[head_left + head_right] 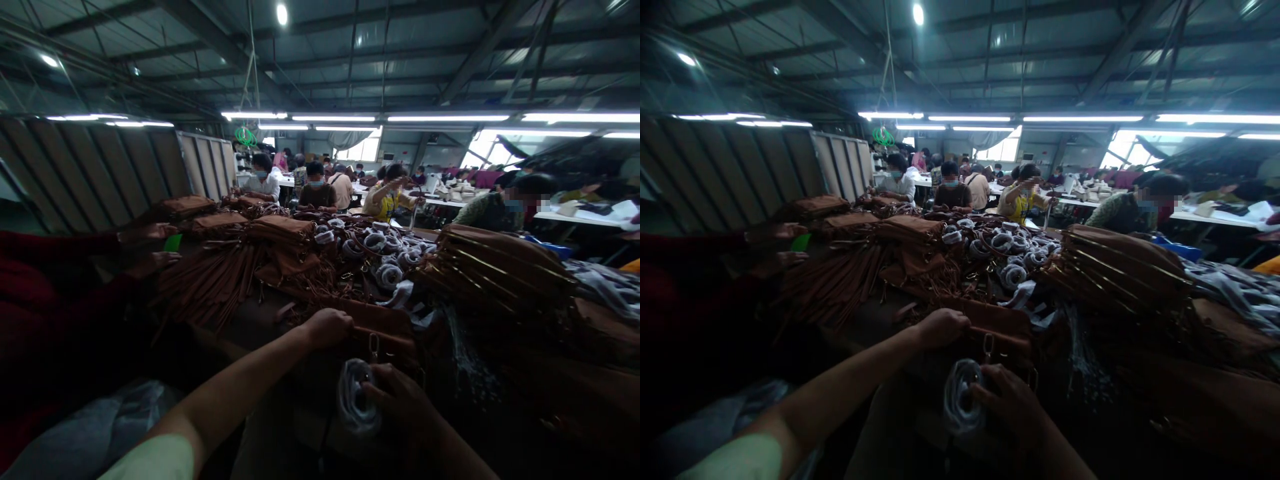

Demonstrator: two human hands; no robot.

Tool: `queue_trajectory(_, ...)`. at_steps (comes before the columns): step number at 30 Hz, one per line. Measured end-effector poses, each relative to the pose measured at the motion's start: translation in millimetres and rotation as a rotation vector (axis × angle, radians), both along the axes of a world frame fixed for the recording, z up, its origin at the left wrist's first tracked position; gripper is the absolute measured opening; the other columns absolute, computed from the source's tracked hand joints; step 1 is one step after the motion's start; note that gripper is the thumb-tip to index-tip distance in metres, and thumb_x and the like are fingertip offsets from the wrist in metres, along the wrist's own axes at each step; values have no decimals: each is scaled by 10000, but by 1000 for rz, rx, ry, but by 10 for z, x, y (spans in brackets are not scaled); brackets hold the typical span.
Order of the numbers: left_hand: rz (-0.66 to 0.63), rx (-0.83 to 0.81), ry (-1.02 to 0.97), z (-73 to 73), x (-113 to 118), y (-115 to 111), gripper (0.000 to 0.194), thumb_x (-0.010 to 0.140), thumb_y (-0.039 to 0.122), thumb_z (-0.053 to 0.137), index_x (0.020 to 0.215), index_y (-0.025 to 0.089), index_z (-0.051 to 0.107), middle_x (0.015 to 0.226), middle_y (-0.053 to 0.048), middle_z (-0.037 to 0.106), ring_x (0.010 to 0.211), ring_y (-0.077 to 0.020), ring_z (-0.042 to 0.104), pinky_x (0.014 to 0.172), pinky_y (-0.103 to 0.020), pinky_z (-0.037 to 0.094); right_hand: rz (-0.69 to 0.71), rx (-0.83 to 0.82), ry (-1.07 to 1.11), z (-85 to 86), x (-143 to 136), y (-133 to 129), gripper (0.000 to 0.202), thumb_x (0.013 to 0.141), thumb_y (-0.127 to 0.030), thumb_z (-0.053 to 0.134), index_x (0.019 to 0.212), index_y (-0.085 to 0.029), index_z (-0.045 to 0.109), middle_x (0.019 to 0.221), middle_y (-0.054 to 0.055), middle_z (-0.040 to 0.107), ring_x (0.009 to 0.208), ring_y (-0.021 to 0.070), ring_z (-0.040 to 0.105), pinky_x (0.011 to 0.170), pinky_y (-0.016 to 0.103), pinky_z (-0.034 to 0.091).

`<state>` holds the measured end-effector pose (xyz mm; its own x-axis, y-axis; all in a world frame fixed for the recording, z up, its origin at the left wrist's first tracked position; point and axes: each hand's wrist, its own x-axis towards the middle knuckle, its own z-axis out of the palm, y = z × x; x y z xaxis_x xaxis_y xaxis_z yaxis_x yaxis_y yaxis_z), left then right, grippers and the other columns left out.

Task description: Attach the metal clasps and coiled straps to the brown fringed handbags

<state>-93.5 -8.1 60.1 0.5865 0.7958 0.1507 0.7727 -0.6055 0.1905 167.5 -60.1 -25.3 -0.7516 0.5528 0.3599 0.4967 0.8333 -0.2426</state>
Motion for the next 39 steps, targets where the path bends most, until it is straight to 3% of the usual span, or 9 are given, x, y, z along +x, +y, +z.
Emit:
queue_trajectory(5,44,-3,-83,125,14,132,205,799,195,556,985,167,637,956,-72,683,916,-227,640,815,-294,472,-31,138,-92,-21,-10,-77,504,857,-99,437,1283,-358,516,1279,35,545,1146,165,534,911,267,482)
queue_trajectory(11,-49,-3,-193,179,-17,78,179,833,265,565,962,201,671,958,-53,693,918,-206,637,822,-258,441,-550,333,-176,133,-356,26,577,770,4,414,1254,-274,558,1006,124,623,914,233,604,739,326,521)
queue_trajectory(14,-110,-33,-211,243,-26,32,191,837,280,570,985,241,684,959,-25,694,918,-186,631,814,-238,429,-672,326,-259,263,-605,88,444,787,-28,432,1144,-202,630,862,132,638,803,239,595,696,346,502)
queue_trajectory(19,-57,-123,-227,231,-331,-86,209,829,335,591,974,230,700,977,-29,670,936,-179,604,811,-235,423,-619,345,-225,288,-737,121,332,843,-150,470,1136,-153,626,1090,182,599,987,298,562,824,401,463)
queue_trajectory(23,102,-131,-253,105,-645,-365,399,738,413,677,1077,206,635,1037,-45,625,968,-201,574,816,-260,431,-685,324,-150,176,-667,137,322,883,-150,390,1093,-182,632,1027,150,599,814,233,594,680,327,441)
queue_trajectory(26,104,-73,-196,-27,-712,-616,554,612,332,779,1114,207,580,1108,-57,571,1037,-228,532,857,-281,433,-726,316,-18,110,-780,60,285,905,-176,375,1028,-152,631,946,114,619,700,170,574,615,280,382)
queue_trajectory(32,-47,23,-45,-207,-717,-739,384,787,179,605,1161,207,522,1128,-77,549,1074,-215,507,928,-301,412,-411,99,66,162,-1462,-311,263,893,-386,499,763,-192,621,752,35,619,716,138,556,643,253,326)
queue_trajectory(35,-74,7,-47,-261,-797,-637,275,822,174,568,1096,194,564,1072,-70,572,1030,-196,531,896,-274,430,-467,25,3,176,-1676,-335,291,848,-449,557,775,-174,619,754,57,628,696,160,560,605,265,310)
queue_trajectory(39,-58,-22,-118,-316,-877,-586,158,853,150,518,976,180,613,1016,-51,592,937,-152,570,831,-230,455,-531,-24,-15,169,-1717,-340,192,848,-352,568,795,-172,606,788,63,625,727,169,567,620,262,338)
